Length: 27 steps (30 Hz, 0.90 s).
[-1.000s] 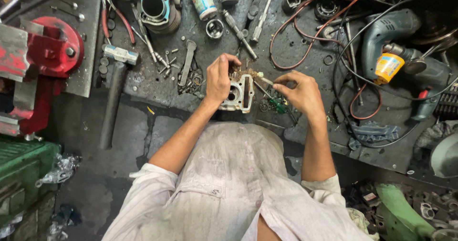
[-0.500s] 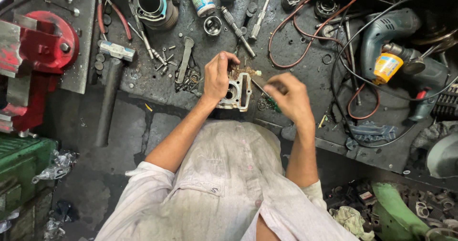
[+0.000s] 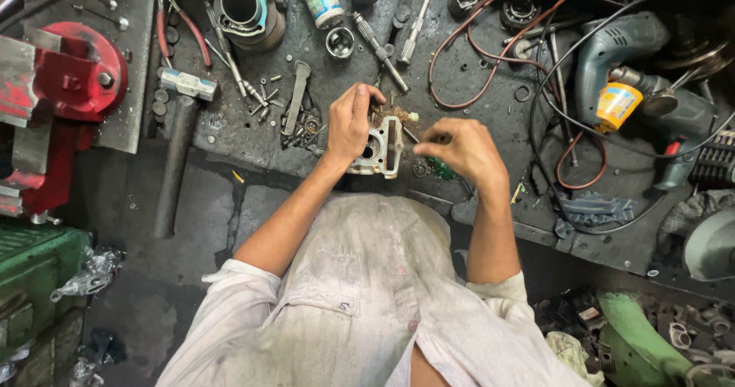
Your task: The person uses a screwdriver to scrape and clean the interior surfaces of a small metallic engine component on a cluttered workbench. They repeatedly reposition the part and apply the tool to different areas, then set the tool down and continue handling the part by hand.
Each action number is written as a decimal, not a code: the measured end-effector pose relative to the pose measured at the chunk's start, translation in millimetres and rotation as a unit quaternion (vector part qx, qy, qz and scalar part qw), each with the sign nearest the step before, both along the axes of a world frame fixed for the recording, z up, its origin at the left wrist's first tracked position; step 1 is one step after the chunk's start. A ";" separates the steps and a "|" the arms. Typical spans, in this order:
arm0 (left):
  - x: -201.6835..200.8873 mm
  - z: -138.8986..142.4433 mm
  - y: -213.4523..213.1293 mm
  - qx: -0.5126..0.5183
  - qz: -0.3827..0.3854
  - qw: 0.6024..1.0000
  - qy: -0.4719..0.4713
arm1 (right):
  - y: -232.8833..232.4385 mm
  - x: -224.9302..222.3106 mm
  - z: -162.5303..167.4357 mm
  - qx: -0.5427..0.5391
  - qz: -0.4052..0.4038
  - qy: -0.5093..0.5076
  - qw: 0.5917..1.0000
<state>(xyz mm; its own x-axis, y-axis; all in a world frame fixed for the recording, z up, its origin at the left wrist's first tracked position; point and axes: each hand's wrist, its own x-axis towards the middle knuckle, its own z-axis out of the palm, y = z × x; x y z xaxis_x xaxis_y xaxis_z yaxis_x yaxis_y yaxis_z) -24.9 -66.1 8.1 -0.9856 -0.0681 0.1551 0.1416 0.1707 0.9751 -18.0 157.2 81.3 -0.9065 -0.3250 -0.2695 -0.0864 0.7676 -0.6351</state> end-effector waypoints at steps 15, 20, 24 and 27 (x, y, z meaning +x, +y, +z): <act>-1.2 -4.4 -4.2 0.011 0.003 1.000 -0.008 | -12.4 2.5 -5.4 0.033 -0.093 -0.056 0.994; -4.0 -6.6 -5.1 0.007 0.007 1.000 -0.027 | -14.4 2.2 -6.7 -0.001 -0.051 -0.035 0.998; -2.0 -5.3 -7.0 0.018 0.019 0.999 0.019 | -15.0 2.2 -4.0 0.029 -0.021 -0.078 0.996; -1.9 -3.3 -7.3 0.003 0.014 1.000 -0.008 | -16.7 4.5 -1.3 0.002 -0.004 -0.060 0.998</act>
